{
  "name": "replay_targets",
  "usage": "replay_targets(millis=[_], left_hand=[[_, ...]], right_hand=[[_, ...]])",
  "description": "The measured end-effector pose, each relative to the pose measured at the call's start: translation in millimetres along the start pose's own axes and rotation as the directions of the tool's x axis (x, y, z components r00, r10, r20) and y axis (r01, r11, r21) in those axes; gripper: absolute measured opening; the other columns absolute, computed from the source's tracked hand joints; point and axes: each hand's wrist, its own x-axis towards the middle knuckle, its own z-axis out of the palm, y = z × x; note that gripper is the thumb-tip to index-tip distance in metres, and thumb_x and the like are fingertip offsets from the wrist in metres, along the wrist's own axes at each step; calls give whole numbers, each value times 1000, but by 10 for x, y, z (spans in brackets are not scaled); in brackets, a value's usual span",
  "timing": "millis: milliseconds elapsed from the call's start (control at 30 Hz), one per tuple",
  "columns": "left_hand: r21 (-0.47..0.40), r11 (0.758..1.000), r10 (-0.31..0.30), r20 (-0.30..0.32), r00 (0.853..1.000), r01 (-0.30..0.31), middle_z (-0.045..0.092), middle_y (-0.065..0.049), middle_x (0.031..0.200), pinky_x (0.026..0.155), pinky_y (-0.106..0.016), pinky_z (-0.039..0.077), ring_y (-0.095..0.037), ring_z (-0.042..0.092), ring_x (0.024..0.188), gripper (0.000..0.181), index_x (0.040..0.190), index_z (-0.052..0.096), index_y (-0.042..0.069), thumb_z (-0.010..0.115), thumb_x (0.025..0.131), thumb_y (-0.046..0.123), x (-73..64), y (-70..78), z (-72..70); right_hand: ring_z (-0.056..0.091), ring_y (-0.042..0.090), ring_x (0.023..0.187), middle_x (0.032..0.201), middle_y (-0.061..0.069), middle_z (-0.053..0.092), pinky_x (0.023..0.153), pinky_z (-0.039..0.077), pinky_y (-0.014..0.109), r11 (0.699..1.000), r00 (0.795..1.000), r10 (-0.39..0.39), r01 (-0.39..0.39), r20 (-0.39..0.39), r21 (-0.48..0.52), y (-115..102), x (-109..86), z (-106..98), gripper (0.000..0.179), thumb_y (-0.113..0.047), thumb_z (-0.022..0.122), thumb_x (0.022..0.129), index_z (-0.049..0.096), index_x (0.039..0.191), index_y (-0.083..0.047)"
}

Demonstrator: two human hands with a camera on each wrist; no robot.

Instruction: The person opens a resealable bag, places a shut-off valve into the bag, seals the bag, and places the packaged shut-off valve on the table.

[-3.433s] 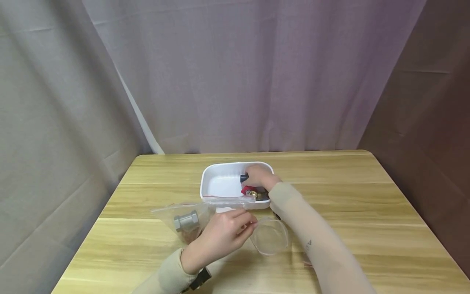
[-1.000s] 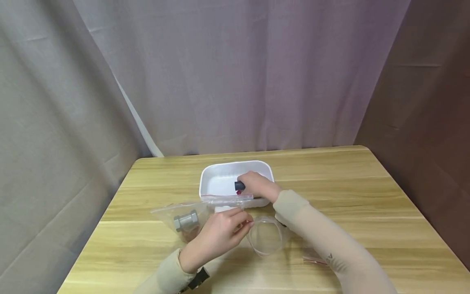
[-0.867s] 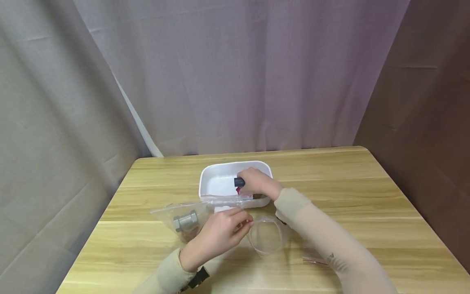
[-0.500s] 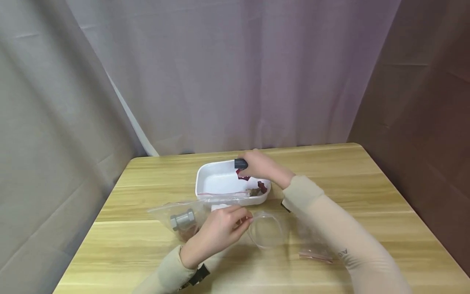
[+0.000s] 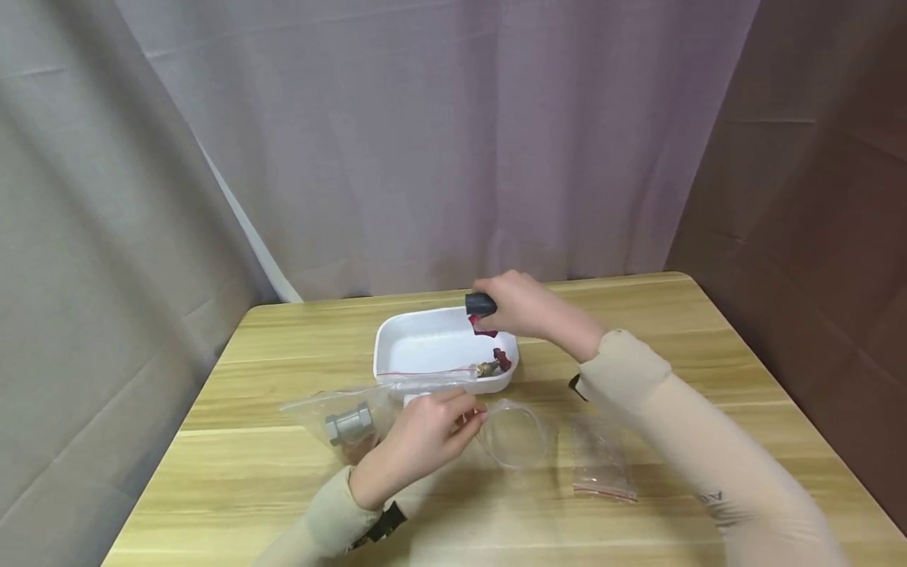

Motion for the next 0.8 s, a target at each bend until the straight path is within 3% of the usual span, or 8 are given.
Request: replay_targets(millis=[300,533,800], left_hand=[[-47,999,-23,-22,1000,22,66,6,82,57,-17,46,-4,58,65,4,94,73,12,69,95,14,79,-49,3],[-60,997,-43,-32,999,41,69,4,86,60,-18,49,-5,60,68,4,95,73,11,69,94,13,128,-80,-47],[-78,996,-50,-39,998,47,68,3,87,62,-21,51,-6,60,69,5,96,73,10,69,94,12,157,-78,-99]], right_hand=[[48,10,58,71,-7,57,54,42,29,997,995,-76,78,-67,25,-139,-383,-170,19,-22,81,85,65,92,-15],[47,6,61,74,-13,56,56,42,27,991,987,-124,128,-104,35,-318,-720,-328,20,-24,83,85,66,95,-21],[51,1,66,81,-20,58,58,46,23,973,962,-215,225,-170,42,-475,-1023,-361,28,-16,85,82,66,98,-29]])
